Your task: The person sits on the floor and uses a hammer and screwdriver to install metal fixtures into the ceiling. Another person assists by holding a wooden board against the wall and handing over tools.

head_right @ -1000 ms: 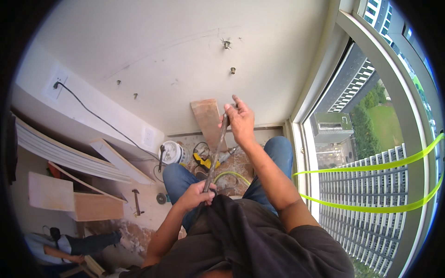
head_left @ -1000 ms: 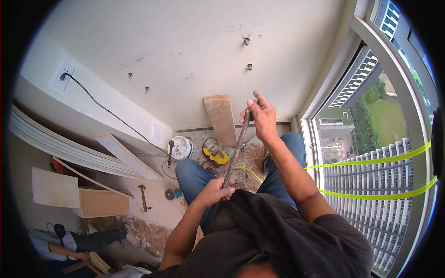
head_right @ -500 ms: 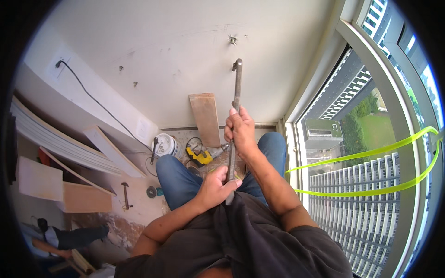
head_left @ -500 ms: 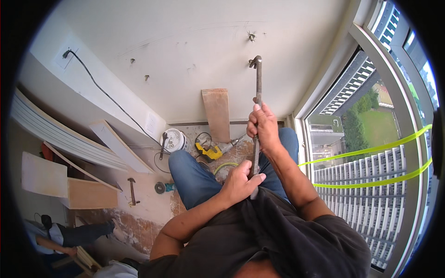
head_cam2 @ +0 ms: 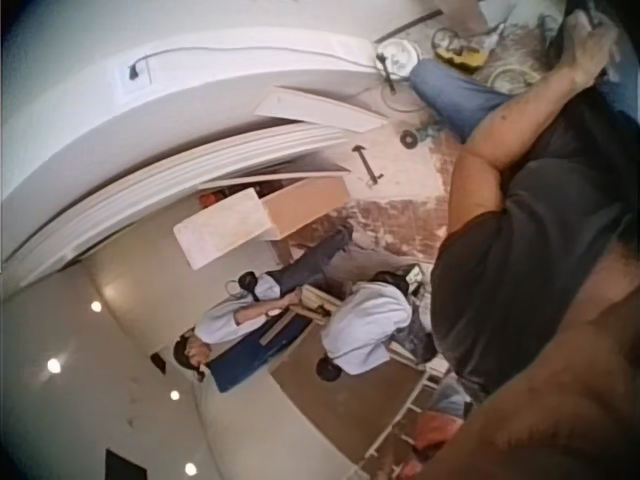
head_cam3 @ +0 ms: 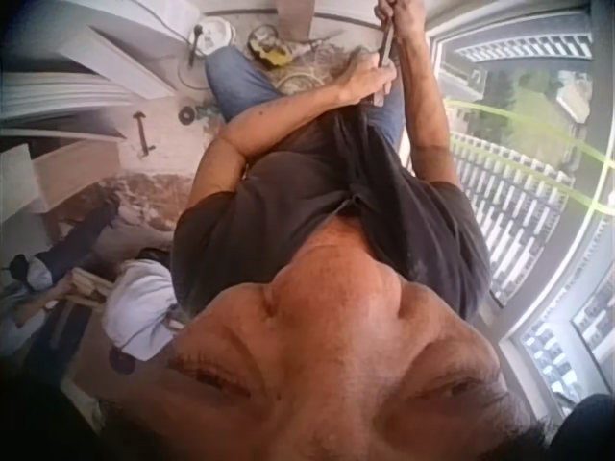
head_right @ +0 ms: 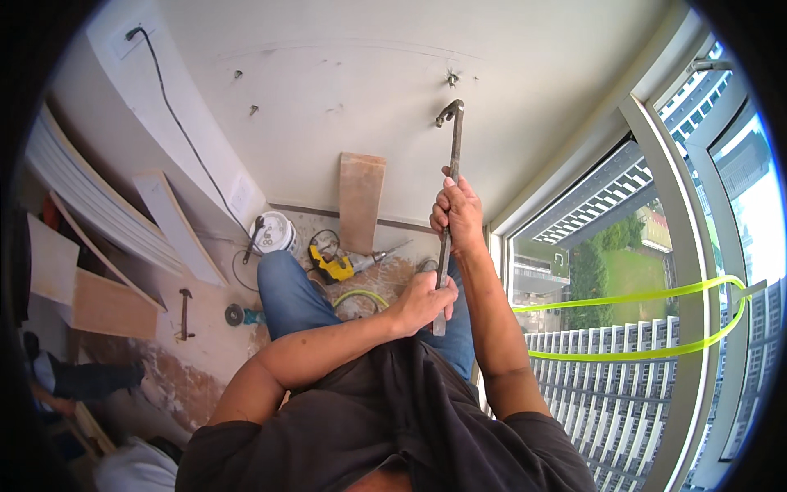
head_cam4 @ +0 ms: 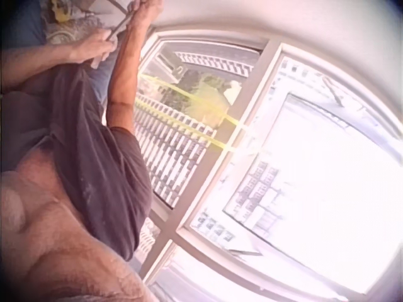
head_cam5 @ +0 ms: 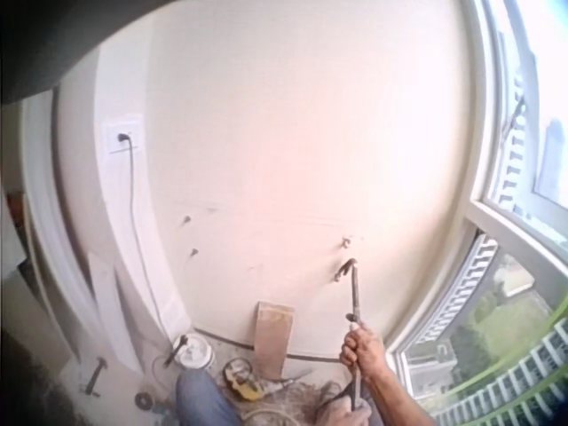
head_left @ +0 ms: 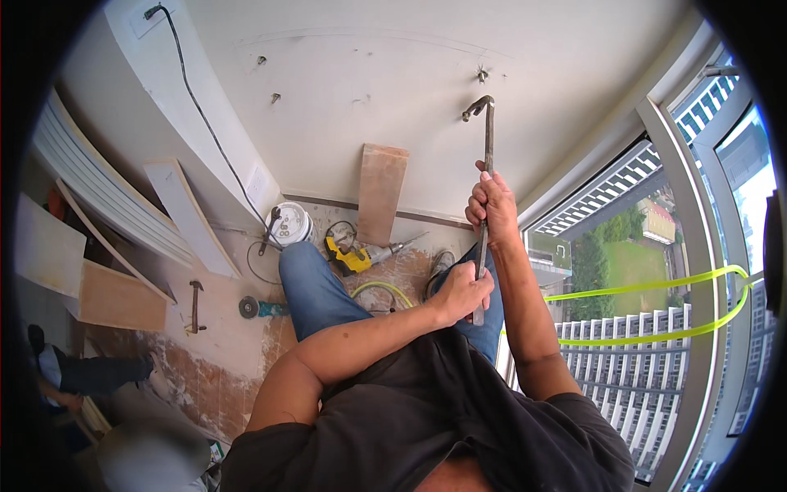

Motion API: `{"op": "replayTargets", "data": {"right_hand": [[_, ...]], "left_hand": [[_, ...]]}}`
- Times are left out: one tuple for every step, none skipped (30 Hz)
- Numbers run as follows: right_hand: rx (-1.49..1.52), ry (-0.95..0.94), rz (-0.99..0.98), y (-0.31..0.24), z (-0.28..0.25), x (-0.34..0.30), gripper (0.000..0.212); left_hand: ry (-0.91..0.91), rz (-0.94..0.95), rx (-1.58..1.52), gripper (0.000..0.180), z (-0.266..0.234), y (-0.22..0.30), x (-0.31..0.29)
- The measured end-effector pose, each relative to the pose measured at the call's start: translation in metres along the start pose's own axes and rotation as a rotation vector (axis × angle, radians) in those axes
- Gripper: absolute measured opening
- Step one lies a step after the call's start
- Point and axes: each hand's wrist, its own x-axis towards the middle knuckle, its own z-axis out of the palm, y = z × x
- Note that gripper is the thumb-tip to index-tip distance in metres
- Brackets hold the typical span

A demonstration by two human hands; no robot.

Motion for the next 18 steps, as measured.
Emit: {"op": "replayTargets", "data": {"right_hand": [[-0.008, 0.009, 0.007, 0.002, 0.0, 0.003, 0.037], [-0.015, 0.018, 0.014, 0.003, 0.001, 0.005, 0.037], [-0.022, 0.028, 0.021, 0.004, 0.002, 0.007, 0.037], [-0.023, 0.026, 0.026, 0.005, 0.001, 0.008, 0.037], [-0.022, 0.026, 0.032, 0.007, 0.001, 0.009, 0.037], [-0.02, 0.026, 0.037, 0.008, 0.001, 0.01, 0.037], [-0.035, 0.025, 0.039, 0.007, 0.001, 0.011, 0.038], [-0.05, 0.025, 0.042, 0.006, 0.004, 0.01, 0.038], [-0.065, 0.025, 0.045, 0.005, 0.006, 0.01, 0.038], [-0.063, 0.03, 0.045, 0.006, 0.004, 0.011, 0.038], [-0.058, 0.032, 0.046, 0.006, 0.003, 0.013, 0.039], [-0.053, 0.035, 0.046, 0.006, 0.002, 0.014, 0.039], [-0.068, 0.032, 0.045, 0.005, 0.001, 0.015, 0.039], [-0.084, 0.026, 0.047, 0.005, 0.002, 0.015, 0.039], [-0.1, 0.021, 0.048, 0.004, 0.004, 0.015, 0.039], [-0.106, 0.027, 0.055, 0.002, 0.007, 0.015, 0.039], [-0.111, 0.038, 0.06, 0.0, 0.009, 0.014, 0.039], [-0.115, 0.05, 0.065, -0.003, 0.011, 0.013, 0.039]], "left_hand": [[-0.006, -0.011, -0.023, 0.015, -0.002, -0.001, 0.002], [0.004, 0.003, -0.034, 0.015, -0.004, -0.006, 0.005], [0.014, 0.017, -0.044, 0.015, -0.005, -0.012, 0.008], [0.023, 0.032, -0.054, 0.014, -0.006, -0.016, 0.011], [0.023, 0.028, -0.054, 0.014, -0.006, -0.015, 0.011], [0.021, 0.024, -0.054, 0.014, -0.006, -0.014, 0.01], [0.019, 0.02, -0.054, 0.013, -0.006, -0.012, 0.01], [0.016, 0.02, -0.063, 0.013, -0.007, -0.012, 0.01], [0.012, 0.02, -0.071, 0.012, -0.007, -0.012, 0.01], [0.007, 0.02, -0.08, 0.012, -0.008, -0.012, 0.01], [0.001, 0.009, -0.087, 0.012, -0.008, -0.007, 0.008], [-0.004, -0.003, -0.095, 0.011, -0.008, 0.0, 0.005], [-0.011, -0.014, -0.102, 0.011, -0.007, 0.003, 0.004], [-0.011, 0.004, -0.116, 0.011, -0.008, 0.001, 0.006], [-0.011, 0.021, -0.129, 0.011, -0.007, -0.004, 0.007], [-0.01, 0.038, -0.143, 0.01, -0.007, -0.007, 0.008], [-0.022, 0.022, -0.156, 0.01, -0.007, -0.002, 0.007], [-0.033, 0.005, -0.169, 0.01, -0.006, 0.006, 0.003]]}}
